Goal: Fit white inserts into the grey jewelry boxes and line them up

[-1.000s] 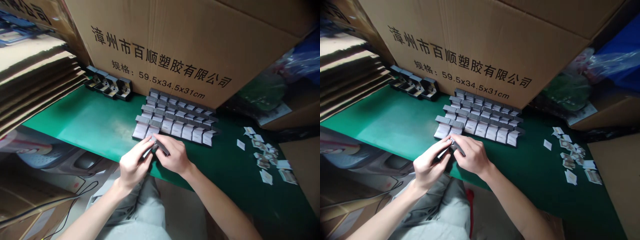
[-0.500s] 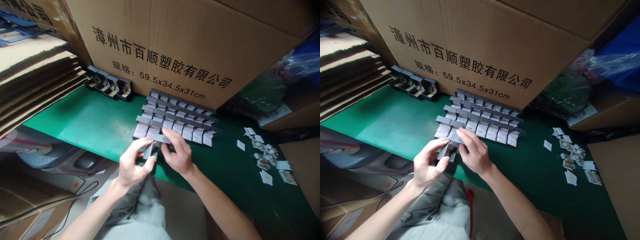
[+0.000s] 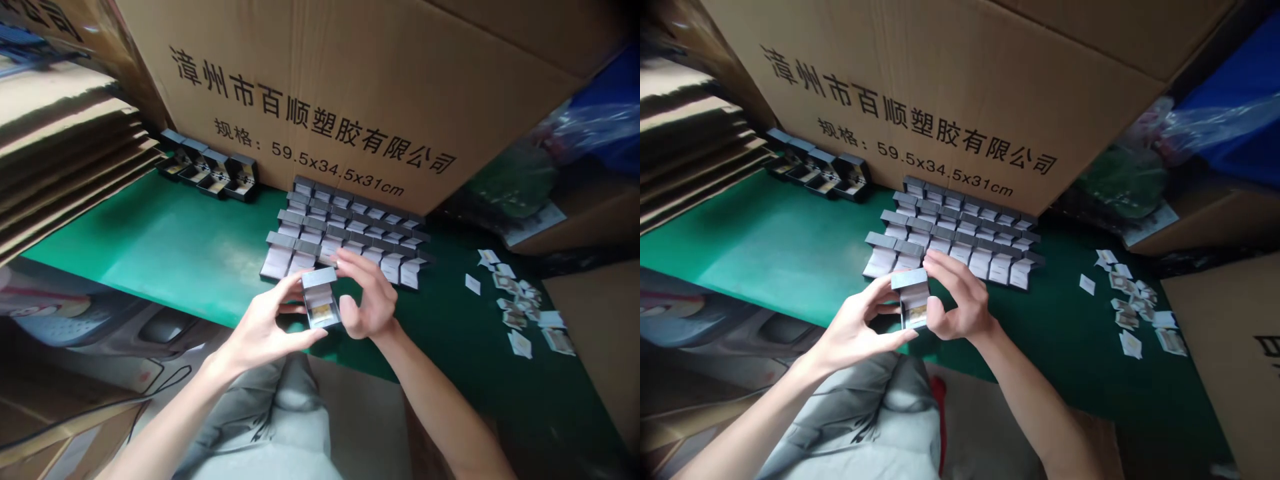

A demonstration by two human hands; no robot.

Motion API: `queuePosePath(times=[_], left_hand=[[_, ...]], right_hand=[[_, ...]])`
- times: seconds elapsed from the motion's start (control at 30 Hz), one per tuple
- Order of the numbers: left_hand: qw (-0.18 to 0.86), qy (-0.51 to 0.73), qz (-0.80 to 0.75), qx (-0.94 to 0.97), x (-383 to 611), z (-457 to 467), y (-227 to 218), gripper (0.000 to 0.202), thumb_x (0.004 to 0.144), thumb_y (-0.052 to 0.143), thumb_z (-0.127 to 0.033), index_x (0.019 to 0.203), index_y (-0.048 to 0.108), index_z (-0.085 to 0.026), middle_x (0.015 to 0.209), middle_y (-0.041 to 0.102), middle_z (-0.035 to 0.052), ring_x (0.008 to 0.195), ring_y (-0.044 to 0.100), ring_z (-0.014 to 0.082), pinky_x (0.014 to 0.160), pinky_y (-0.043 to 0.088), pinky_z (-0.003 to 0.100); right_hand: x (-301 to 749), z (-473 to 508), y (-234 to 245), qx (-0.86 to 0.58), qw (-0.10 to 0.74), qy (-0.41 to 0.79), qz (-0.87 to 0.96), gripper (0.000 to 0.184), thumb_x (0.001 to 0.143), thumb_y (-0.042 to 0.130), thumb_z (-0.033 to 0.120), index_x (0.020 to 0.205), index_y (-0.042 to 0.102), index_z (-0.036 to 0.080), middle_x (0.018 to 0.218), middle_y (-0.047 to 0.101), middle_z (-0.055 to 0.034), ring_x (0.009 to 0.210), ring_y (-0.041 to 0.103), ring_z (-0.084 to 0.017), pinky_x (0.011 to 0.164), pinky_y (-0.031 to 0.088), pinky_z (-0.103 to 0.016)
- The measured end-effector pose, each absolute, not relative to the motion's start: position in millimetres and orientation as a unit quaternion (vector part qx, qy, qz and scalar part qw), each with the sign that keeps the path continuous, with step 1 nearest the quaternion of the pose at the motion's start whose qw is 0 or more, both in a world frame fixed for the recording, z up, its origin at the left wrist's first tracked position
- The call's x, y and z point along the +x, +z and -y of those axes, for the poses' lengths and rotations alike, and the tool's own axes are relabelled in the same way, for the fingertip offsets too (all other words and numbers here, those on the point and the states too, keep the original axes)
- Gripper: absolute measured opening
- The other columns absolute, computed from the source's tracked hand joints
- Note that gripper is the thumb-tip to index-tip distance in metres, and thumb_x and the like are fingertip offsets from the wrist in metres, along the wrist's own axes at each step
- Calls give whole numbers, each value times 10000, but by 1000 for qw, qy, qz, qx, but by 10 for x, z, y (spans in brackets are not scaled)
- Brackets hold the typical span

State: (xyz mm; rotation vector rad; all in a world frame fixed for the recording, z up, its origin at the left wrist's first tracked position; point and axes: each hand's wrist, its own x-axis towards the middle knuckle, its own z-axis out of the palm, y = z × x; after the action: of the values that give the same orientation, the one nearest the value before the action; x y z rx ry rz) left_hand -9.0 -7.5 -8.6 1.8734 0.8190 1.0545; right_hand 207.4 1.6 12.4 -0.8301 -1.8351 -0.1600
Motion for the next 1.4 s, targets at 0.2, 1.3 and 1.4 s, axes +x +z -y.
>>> queuePosePath(times=[0.2, 1.3, 1.4], left_hand=[[387, 434, -315, 750, -116, 47, -170, 744, 823, 892, -356, 1476, 557, -236, 1077, 826, 56, 791, 814, 217, 744, 731, 317], [357, 454, -335, 744, -56, 37, -126, 634, 875, 738, -600, 1372, 594, -234, 951, 799, -44, 689, 796, 152, 687, 698, 217], [359, 461, -330, 741, -55, 33, -134, 691, 852, 737, -655, 1376, 598, -228, 942, 798, -41, 678, 794, 164, 670, 700, 244]], right_hand=[[2736, -266, 305, -496, 595, -219, 593, 338, 1018, 435, 318, 1245, 672, 238, 1153, 749, -122, 981, 780, -277, 716, 685, -429], [4818, -252, -195, -878, 408, -44, 247, 413, 577, 840, 163, 656, 454, 288, 709, 506, 10, 949, 594, -307, 1007, 453, -580], [4835, -261, -181, -871, 417, -18, 260, 314, 579, 825, 186, 723, 554, 253, 684, 539, 46, 770, 606, -226, 914, 535, -465]])
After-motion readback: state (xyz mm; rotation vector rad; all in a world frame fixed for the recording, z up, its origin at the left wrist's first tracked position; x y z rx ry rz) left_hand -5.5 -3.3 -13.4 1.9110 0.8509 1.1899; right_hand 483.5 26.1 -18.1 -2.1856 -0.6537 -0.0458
